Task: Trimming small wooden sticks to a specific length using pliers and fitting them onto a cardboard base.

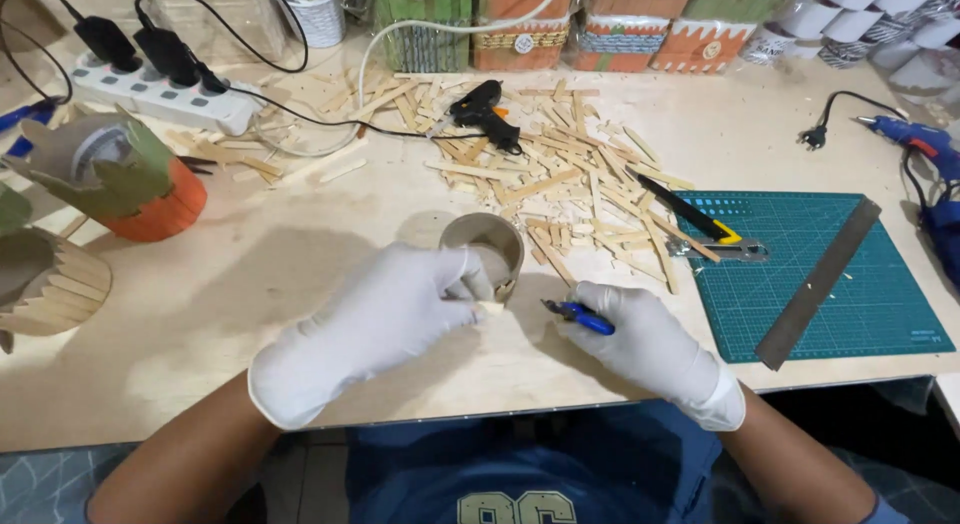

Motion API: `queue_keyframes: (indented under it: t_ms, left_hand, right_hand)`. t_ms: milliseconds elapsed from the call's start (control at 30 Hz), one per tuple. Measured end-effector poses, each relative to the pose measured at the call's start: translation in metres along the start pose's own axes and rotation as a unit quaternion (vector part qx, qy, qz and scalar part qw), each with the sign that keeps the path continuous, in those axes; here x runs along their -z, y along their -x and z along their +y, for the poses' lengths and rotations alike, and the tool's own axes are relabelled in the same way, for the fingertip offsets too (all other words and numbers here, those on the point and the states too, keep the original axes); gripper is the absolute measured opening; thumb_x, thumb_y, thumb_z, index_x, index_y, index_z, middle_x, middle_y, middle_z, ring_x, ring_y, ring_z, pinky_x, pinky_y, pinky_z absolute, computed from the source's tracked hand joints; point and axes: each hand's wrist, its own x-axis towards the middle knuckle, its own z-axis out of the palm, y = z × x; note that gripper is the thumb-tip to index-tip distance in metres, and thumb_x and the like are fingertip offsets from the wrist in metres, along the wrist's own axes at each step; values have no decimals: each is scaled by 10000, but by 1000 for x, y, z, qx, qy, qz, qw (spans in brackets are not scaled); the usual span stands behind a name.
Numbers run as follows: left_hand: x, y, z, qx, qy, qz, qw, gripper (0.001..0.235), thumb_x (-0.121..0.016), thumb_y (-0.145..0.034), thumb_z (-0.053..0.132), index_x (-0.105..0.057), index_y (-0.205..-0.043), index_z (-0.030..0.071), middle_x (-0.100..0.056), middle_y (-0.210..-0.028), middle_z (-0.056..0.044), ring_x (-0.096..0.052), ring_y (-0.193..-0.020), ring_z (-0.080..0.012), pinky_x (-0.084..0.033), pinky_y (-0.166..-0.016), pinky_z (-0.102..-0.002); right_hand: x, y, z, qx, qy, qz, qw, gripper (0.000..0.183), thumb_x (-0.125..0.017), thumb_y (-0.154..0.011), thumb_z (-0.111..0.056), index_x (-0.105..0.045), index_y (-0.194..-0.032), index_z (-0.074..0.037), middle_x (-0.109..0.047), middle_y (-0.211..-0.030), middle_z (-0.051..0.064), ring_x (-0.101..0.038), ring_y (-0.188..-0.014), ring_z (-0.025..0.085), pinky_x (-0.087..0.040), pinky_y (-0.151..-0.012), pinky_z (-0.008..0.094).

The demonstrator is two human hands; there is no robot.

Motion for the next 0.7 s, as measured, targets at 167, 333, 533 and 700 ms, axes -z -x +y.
queue_keyframes:
  t_ms: [167, 333, 533, 700]
  left_hand:
    - [-36, 17, -23, -49, -25, -22, 998, 113, -764, -842, 223, -736, -900, 129, -785, -958, -88, -741, -953, -328, -576, -813, -390]
    - [-84, 8, -42, -106, -35, -8, 994, 59, -678, -911, 155, -695, -958, 124, -716, -1018, -136, -695, -1035, -373, -579, -861, -440]
    - [-112, -1, -31, -131, -114, 38, 984, 150, -666, -937, 175, -663, -1079, 127, -705, -902, -76, -730, -902, -293, -607, -749, -399]
    - [-120, -7, -27, -154, -153, 63, 974, 188, -686, -901, 197, -567, -1041, 157, -669, -762, -25, -730, -760, -278, -603, -649, -390]
  right_hand:
    - [-19, -2, 26, -39, -5, 35, 999, 301, -788, -840, -254, -732, -1135, -230, -791, -952, 97, -765, -946, 335, -588, -823, 423]
    - [-28, 5, 48, -50, -36, 65, 996, 255, -789, -838, -218, -743, -1088, -194, -797, -946, 95, -759, -967, 327, -580, -849, 430]
    - [-45, 25, 43, -28, -53, 148, 987, 158, -811, -841, -246, -747, -982, -214, -772, -872, 66, -749, -899, 277, -577, -788, 381]
    - [-55, 20, 58, 44, -40, 215, 975, 261, -838, -778, -159, -770, -1025, -211, -756, -874, 82, -742, -921, 288, -589, -773, 390]
